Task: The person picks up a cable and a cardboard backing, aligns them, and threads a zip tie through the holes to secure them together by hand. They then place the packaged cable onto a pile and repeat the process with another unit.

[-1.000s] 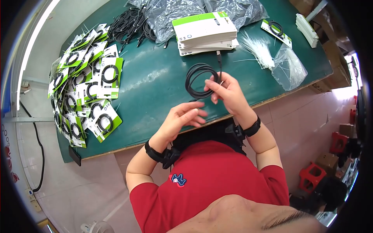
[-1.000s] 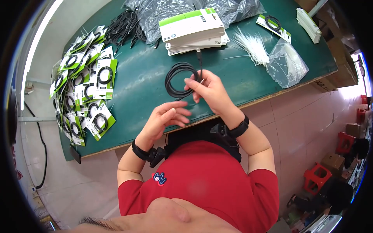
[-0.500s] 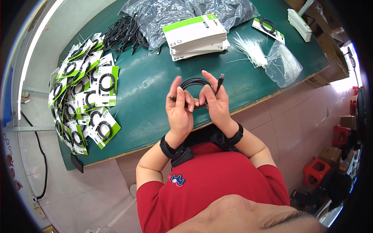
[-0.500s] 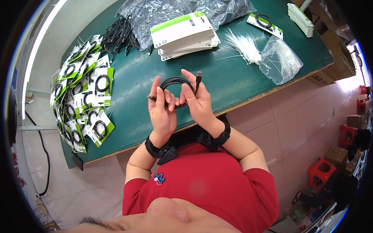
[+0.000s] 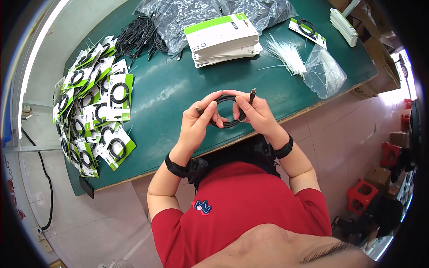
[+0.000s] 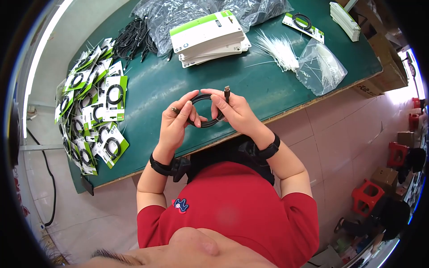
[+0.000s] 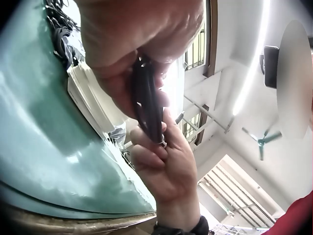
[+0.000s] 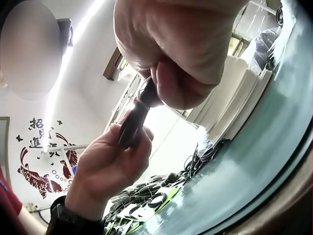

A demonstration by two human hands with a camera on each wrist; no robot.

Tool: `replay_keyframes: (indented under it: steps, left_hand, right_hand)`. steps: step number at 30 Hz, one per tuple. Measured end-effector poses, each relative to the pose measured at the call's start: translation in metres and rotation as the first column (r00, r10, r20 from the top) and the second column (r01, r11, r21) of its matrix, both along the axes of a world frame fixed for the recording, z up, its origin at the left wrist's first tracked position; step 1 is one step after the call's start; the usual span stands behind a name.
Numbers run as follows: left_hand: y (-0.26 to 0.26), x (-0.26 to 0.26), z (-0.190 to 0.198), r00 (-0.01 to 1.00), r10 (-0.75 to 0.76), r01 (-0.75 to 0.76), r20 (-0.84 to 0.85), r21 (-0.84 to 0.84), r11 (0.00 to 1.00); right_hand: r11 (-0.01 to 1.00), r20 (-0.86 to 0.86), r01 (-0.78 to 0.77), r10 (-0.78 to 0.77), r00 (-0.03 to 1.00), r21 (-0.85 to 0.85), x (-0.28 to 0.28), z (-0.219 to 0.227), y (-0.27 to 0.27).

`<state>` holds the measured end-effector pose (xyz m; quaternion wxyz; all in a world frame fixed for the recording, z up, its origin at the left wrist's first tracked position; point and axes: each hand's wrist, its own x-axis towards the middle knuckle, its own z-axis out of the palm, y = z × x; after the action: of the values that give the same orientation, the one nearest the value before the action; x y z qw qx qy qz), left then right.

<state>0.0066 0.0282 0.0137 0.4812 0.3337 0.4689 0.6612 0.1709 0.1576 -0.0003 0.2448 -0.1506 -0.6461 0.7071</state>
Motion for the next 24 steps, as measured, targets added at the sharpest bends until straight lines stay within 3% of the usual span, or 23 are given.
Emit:
replay_keyframes:
  steps: [3,12,16,19,24]
  left_hand:
    - [-0.002,-0.004,0.002,0.991,-0.096,0.097,-0.097,-0.002,0.995]
    - [0.0,-0.003,0.001,0.991,-0.121,0.12,-0.06,-0.017,0.993]
    - [0.009,0.005,-0.002,0.996,-0.067,0.067,0.06,-0.012,0.998]
    - [0.019,0.021,0.011,0.916,0.229,-0.197,0.33,-0.129,0.972]
    - [0.021,0.024,-0.007,0.9,0.099,-0.143,0.425,0.071,0.987]
  right_hand:
    - [0.998,0.043,-0.058,0.056,0.997,0.034,0.005,0.009,0.003]
    - [0.981,0.116,-0.17,0.159,0.98,0.09,0.002,0.01,0.01]
    - [0.988,0.177,-0.113,0.13,0.976,-0.102,-0.006,0.009,0.005]
    - [0.989,0.189,-0.031,0.058,0.98,-0.144,-0.013,0.004,0.001]
    - [0.992,0.113,0.069,-0.057,0.992,-0.103,-0.022,0.005,-0.009]
